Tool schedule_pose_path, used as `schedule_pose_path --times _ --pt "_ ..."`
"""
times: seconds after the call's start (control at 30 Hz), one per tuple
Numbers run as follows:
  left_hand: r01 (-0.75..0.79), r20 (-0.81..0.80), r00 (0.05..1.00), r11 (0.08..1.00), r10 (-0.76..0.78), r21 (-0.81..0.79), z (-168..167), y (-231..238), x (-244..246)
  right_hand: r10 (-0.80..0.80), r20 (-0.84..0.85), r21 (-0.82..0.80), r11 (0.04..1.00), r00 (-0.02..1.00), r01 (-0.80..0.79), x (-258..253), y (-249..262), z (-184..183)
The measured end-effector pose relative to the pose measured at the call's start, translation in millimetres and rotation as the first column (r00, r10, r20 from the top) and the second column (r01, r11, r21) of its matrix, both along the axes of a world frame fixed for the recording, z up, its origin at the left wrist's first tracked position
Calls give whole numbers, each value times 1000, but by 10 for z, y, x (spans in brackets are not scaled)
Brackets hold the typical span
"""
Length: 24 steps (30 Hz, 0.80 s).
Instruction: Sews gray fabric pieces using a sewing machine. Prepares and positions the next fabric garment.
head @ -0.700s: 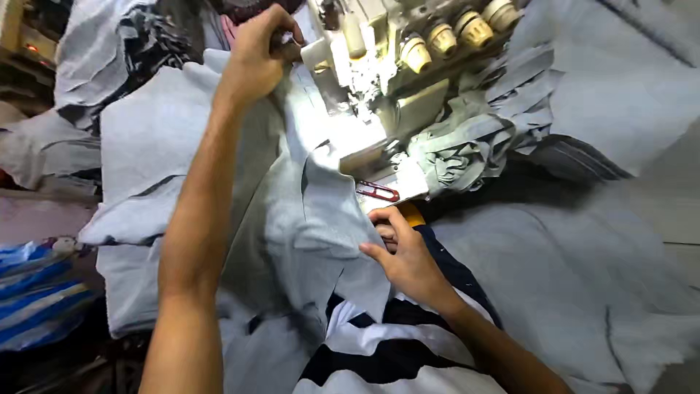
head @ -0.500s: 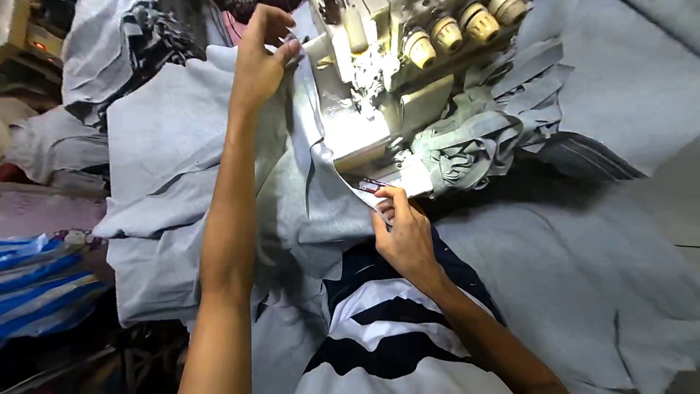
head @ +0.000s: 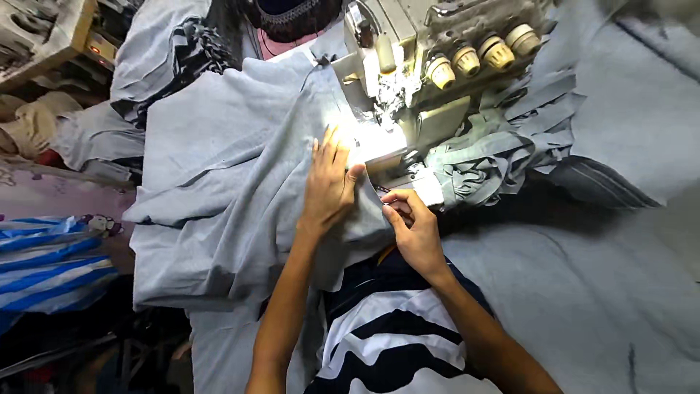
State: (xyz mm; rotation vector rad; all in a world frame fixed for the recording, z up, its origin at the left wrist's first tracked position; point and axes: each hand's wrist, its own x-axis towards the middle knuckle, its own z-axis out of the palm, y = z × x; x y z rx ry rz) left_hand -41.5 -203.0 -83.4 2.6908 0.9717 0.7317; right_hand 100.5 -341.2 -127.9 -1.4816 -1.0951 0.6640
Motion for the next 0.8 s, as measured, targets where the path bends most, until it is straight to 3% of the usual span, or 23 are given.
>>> schedule_pose_path --times 0.2,0.5,0.67,0.8 --pt "13 19 1000 1000 -13 -4 -14 222 103 -84 -104 81 992 991 93 -42 15 44" --pt "28 -34 999 994 -32 -105 92 766 252 -72 4 106 992 997 72 -11 211 52" --pt "83 -92 992 993 -91 -87 146 1123 336 -71 -121 161 983 990 90 79 293 128" --pt "26 -158 987 995 -41 -92 197 1349 490 -92 -183 196 972 979 128 171 415 235"
